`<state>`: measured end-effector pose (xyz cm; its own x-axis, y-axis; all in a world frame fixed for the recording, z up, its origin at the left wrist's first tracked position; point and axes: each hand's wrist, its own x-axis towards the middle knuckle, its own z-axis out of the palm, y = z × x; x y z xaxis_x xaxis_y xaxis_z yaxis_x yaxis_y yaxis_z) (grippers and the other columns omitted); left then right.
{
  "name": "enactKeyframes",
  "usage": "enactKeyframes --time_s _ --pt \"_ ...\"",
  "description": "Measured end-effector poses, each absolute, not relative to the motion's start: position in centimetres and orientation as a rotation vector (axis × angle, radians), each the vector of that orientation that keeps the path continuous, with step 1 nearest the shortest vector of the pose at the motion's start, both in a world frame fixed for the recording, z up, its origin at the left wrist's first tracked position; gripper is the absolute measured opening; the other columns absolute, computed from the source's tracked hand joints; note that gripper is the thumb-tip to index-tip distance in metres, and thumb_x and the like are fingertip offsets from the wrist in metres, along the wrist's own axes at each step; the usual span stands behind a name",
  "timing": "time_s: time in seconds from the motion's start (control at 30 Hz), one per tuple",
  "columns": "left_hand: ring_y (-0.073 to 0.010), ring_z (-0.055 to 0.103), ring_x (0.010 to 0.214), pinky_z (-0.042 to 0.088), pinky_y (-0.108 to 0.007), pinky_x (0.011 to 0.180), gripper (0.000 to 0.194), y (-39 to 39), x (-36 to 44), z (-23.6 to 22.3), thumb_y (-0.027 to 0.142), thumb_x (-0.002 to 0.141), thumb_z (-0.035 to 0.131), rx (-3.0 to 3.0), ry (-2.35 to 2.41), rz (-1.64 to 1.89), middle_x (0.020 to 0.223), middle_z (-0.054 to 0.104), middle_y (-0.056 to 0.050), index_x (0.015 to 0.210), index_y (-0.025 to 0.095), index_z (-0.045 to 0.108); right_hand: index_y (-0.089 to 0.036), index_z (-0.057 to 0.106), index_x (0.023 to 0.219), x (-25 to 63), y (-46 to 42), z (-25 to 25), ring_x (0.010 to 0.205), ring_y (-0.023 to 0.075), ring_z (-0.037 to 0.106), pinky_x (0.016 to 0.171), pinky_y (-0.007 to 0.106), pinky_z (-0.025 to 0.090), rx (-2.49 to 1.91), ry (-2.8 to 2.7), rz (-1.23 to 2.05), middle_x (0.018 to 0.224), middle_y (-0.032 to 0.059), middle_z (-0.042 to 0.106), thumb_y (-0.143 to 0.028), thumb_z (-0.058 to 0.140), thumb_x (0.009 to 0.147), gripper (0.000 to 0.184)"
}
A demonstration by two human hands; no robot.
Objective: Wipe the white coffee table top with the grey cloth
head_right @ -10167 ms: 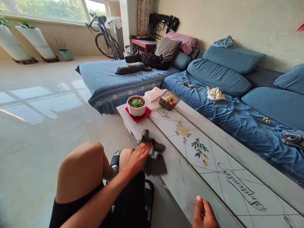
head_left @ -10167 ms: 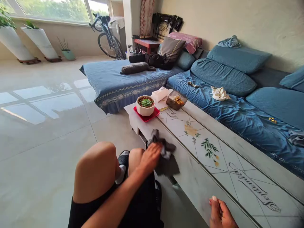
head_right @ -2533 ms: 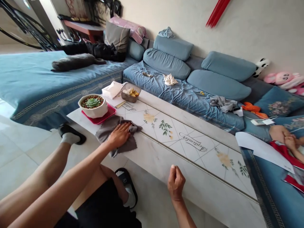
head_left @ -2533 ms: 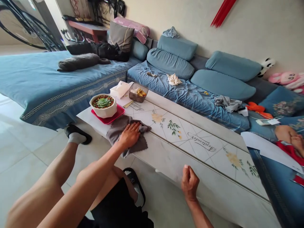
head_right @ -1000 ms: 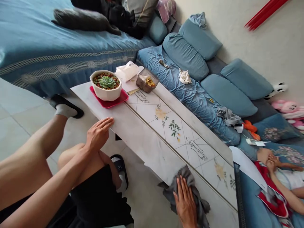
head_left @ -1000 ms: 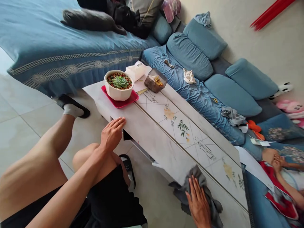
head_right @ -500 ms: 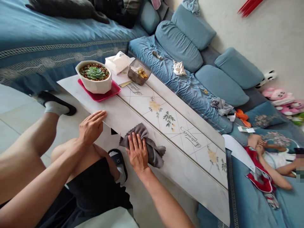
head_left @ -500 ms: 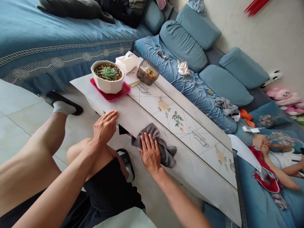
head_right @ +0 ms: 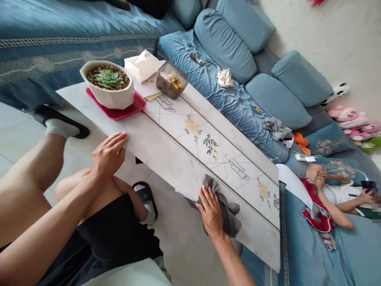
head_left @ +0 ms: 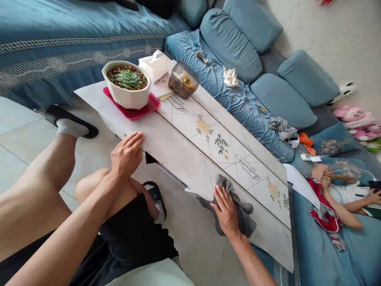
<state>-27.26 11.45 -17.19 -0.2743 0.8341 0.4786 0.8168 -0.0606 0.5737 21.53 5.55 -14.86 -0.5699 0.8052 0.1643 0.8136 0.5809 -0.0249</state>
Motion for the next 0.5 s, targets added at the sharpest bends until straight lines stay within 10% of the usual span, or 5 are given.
enactKeyframes --time_s 0.23,0.5 --pt "-0.025 0.055 0.151 0.043 -0.047 0.131 0.054 11.3 -27.4 -17.0 0.014 0.1 0.049 1.881 2.129 1.243 0.156 0.064 -0.001 0.147 0.03 0.069 -0.03 0.025 0.175 19.4 5.6 -13.8 0.164 0.0335 0.034 0.124 0.054 0.05 -1.449 -2.411 -0.001 0.182 0.012 0.019 -0.033 0.052 0.112 0.069" --pt "-0.0234 0.059 0.147 0.048 -0.044 0.127 0.047 11.6 -27.0 -17.1 0.015 0.101 0.049 1.83 2.198 1.283 0.15 0.069 -0.001 0.139 0.028 0.075 -0.03 0.043 0.168 22.1 3.1 -15.1 0.149 0.0284 0.058 0.119 0.054 0.055 -1.285 -2.492 -0.063 0.157 0.0088 0.064 -0.021 0.05 0.111 0.059"
